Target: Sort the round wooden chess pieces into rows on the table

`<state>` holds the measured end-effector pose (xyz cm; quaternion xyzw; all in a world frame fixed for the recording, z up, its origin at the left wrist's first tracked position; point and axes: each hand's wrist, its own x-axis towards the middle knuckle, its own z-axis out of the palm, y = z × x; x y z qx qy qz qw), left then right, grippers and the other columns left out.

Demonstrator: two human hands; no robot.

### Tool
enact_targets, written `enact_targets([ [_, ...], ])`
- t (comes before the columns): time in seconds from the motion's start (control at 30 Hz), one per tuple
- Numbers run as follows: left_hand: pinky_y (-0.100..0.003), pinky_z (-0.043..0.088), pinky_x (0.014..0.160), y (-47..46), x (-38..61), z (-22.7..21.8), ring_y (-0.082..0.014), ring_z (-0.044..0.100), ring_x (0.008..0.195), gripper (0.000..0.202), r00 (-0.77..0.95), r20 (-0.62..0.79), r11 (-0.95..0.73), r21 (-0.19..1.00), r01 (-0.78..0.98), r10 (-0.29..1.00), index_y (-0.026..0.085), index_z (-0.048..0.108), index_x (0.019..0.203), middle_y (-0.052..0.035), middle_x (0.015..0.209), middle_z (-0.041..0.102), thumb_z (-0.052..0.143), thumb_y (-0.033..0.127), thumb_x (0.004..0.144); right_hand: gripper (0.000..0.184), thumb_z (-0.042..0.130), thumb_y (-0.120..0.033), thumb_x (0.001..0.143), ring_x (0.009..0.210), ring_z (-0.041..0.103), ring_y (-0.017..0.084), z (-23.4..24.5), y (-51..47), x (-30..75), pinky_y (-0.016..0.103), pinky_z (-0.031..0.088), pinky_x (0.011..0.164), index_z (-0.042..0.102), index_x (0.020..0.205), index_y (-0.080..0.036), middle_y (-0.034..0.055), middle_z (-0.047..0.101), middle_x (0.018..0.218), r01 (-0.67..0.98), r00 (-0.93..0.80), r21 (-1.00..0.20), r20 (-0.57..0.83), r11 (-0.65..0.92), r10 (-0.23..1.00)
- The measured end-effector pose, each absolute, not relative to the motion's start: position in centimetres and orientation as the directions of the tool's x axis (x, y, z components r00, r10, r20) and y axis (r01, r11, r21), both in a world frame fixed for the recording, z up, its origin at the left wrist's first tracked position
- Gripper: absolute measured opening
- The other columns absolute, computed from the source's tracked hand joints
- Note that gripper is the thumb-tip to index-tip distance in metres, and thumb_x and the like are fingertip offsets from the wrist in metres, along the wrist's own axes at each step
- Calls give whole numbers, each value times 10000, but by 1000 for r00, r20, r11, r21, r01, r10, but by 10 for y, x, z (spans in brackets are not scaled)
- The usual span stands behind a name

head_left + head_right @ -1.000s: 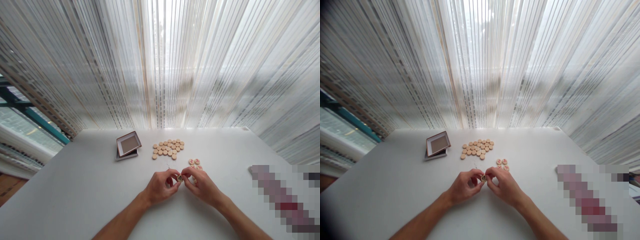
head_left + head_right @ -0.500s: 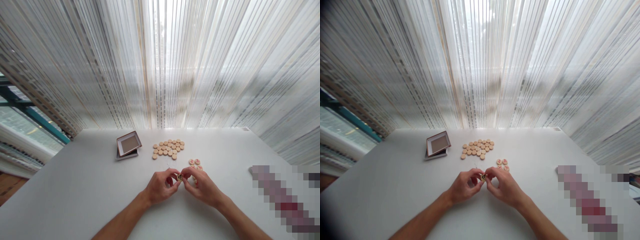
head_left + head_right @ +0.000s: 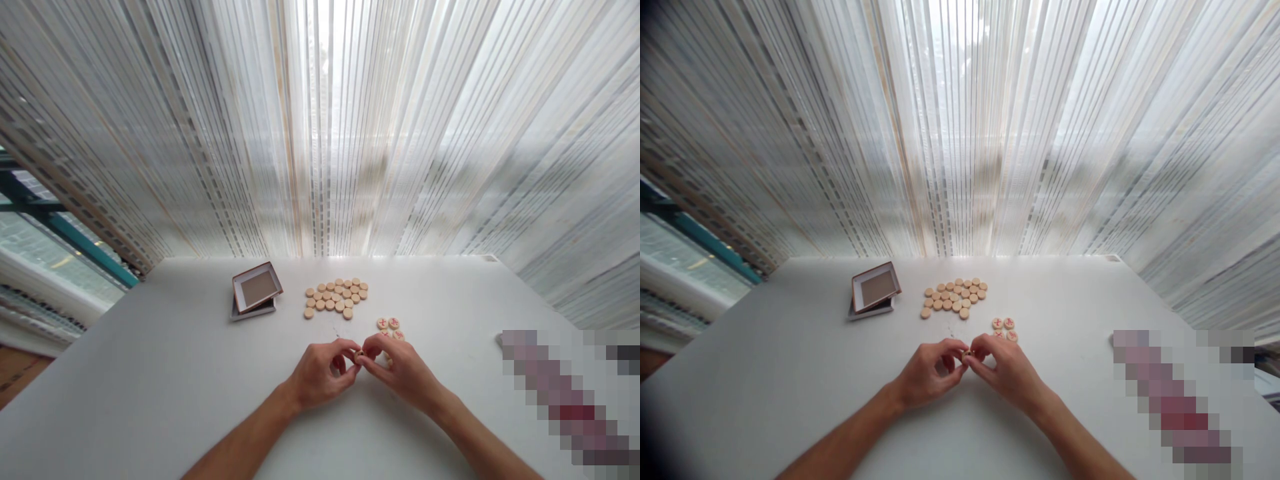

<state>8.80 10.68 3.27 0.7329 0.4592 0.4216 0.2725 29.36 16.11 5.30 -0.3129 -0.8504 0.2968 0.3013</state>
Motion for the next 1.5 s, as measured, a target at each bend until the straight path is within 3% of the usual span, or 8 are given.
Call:
enact_targets([
  [0.4, -210, 555, 632, 106, 87, 39, -105, 665, 611, 294, 231, 345, -415, 771, 482, 910, 219, 651, 1128, 4, 843, 747, 663, 196, 835, 112, 532, -281, 1001, 759, 683, 151, 53, 161, 293, 258, 504, 713, 624, 967, -226, 12, 723, 836, 340, -628, -686, 343, 643, 698],
  [1.5, -224, 567, 640, 107, 85, 35, -117, 669, 629, 287, 227, 332, -400, 799, 448, 916, 209, 659, 1113, -18, 882, 751, 681, 193, 826, 71, 561, -259, 961, 779, 696, 159, 55, 157, 291, 265, 525, 721, 604, 1012, -235, 17, 730, 850, 326, -645, -711, 314, 623, 696],
])
